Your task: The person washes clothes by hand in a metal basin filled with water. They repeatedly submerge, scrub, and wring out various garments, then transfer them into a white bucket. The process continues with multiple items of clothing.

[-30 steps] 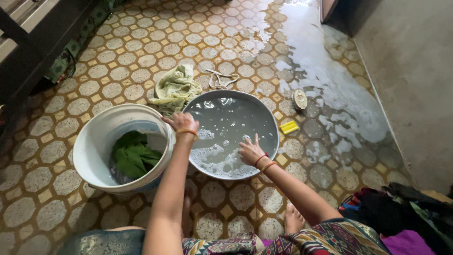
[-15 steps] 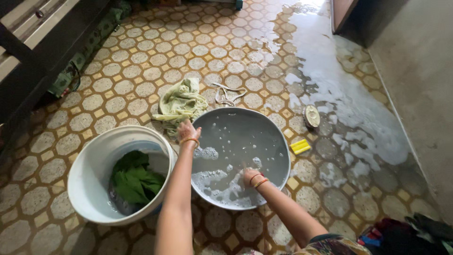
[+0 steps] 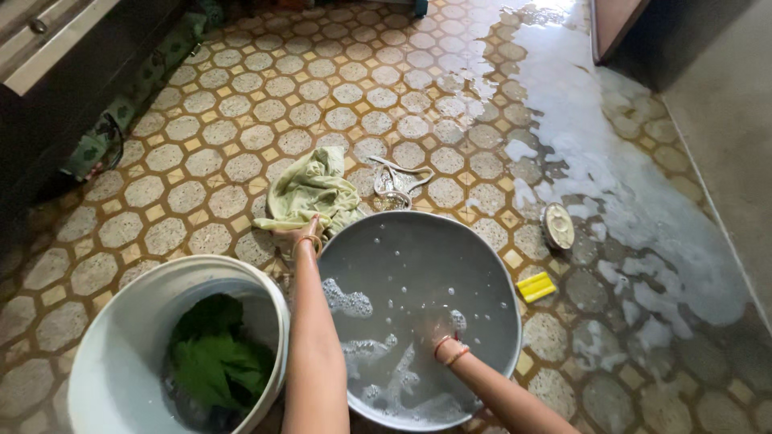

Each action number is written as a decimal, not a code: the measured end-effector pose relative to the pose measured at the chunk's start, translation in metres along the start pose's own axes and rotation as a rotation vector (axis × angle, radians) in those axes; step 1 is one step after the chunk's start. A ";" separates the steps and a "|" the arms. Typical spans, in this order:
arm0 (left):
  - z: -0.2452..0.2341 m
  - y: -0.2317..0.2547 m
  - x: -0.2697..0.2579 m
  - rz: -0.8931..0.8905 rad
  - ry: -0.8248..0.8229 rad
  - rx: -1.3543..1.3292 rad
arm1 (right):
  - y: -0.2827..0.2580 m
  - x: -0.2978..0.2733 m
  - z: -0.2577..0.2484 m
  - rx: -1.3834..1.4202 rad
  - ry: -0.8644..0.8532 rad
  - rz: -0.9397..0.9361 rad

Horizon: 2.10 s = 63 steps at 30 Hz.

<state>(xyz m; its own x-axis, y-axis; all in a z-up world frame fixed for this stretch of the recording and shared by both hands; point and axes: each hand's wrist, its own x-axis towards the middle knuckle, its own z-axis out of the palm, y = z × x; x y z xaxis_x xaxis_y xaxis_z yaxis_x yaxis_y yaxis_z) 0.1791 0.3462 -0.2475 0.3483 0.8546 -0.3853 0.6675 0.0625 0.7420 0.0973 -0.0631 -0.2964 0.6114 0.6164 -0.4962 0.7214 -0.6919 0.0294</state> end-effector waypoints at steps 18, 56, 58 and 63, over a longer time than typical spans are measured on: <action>-0.006 0.013 0.029 -0.094 -0.257 -0.787 | 0.001 0.012 0.012 0.046 0.025 0.036; -0.086 0.025 -0.320 0.214 -0.733 -0.910 | 0.055 -0.131 -0.096 1.696 0.488 0.223; -0.063 0.001 -0.308 0.194 -0.780 -0.881 | 0.057 -0.129 -0.095 1.684 0.513 0.216; -0.049 -0.021 -0.276 0.241 -0.803 -0.634 | 0.065 -0.118 -0.085 1.625 0.553 0.190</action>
<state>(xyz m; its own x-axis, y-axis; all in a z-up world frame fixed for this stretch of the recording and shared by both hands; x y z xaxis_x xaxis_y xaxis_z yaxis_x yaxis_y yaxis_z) 0.0369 0.1342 -0.1296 0.9151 0.3015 -0.2677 0.1366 0.3930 0.9094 0.0998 -0.1496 -0.1624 0.9237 0.2930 -0.2467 -0.1962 -0.1911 -0.9618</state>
